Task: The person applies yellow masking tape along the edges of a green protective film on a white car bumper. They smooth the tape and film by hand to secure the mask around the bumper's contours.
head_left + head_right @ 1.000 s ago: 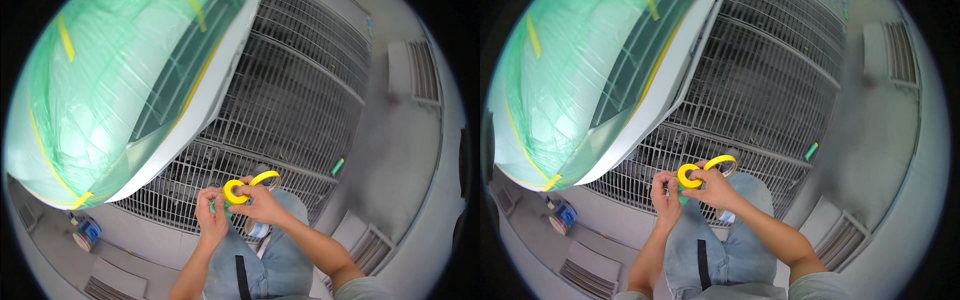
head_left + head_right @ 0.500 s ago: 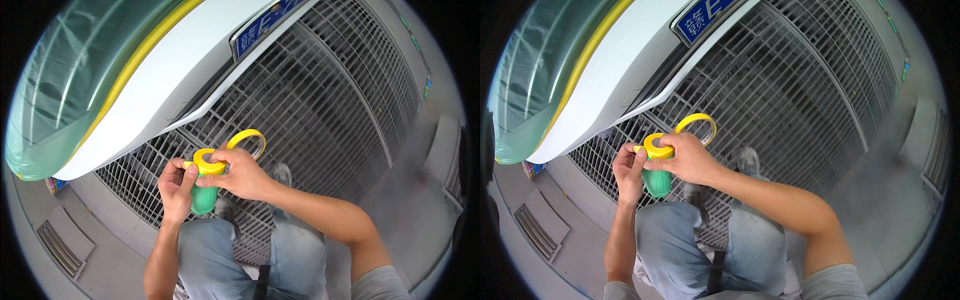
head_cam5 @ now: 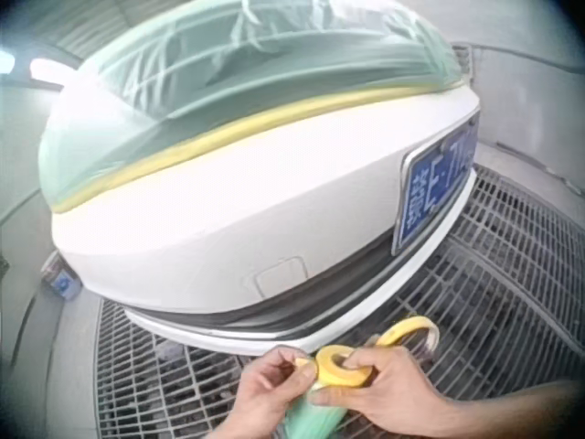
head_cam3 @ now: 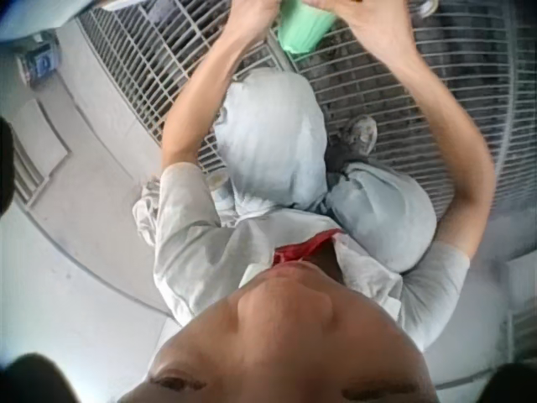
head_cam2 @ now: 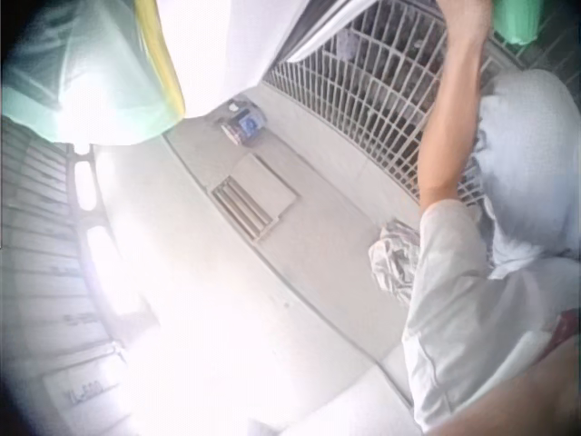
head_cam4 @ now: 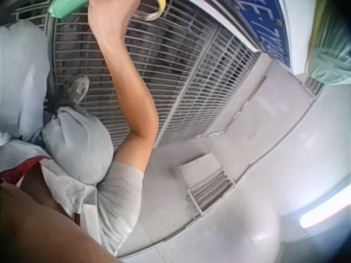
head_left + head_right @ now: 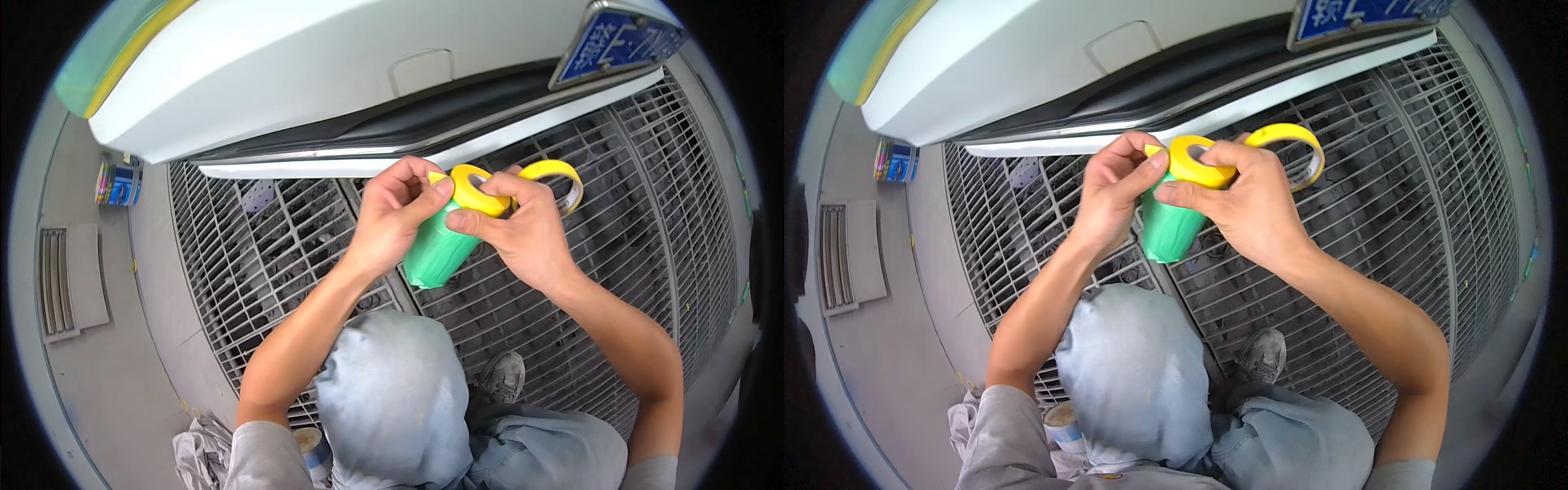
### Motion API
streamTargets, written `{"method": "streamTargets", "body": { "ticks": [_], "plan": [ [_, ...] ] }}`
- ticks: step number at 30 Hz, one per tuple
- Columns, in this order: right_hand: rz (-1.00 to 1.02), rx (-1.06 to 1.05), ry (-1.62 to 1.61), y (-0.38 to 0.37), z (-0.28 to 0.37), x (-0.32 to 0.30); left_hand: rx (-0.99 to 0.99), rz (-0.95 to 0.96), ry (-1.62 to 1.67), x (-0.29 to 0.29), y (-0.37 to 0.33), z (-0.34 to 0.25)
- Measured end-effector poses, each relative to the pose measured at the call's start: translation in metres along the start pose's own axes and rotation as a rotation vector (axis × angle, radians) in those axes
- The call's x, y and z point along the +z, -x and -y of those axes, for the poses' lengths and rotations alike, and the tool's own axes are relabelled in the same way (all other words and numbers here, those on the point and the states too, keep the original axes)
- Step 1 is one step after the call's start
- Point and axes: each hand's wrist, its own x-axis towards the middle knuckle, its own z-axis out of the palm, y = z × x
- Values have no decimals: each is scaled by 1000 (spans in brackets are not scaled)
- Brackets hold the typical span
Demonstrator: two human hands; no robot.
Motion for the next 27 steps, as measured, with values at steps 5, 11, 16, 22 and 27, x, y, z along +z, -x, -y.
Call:
{"method": "streamTargets", "body": {
  "ticks": [5,11,16,22,27],
  "plan": [
    [-28,-9,60,1,25,22,103,-44,-61,-11,12,-16],
    [-110,-248,476,-33,28,74,257,-318,28,-53,17,1],
    [-47,-229,486,-43,54,115,307,-584,42,-106,27,5],
    [-53,-174,665,-46,112,131,418,-929,138,-253,11,-3],
    [-14,-439,678,-31,205,151,285,-1111,303,-360,-6,-33]
  ]
}}
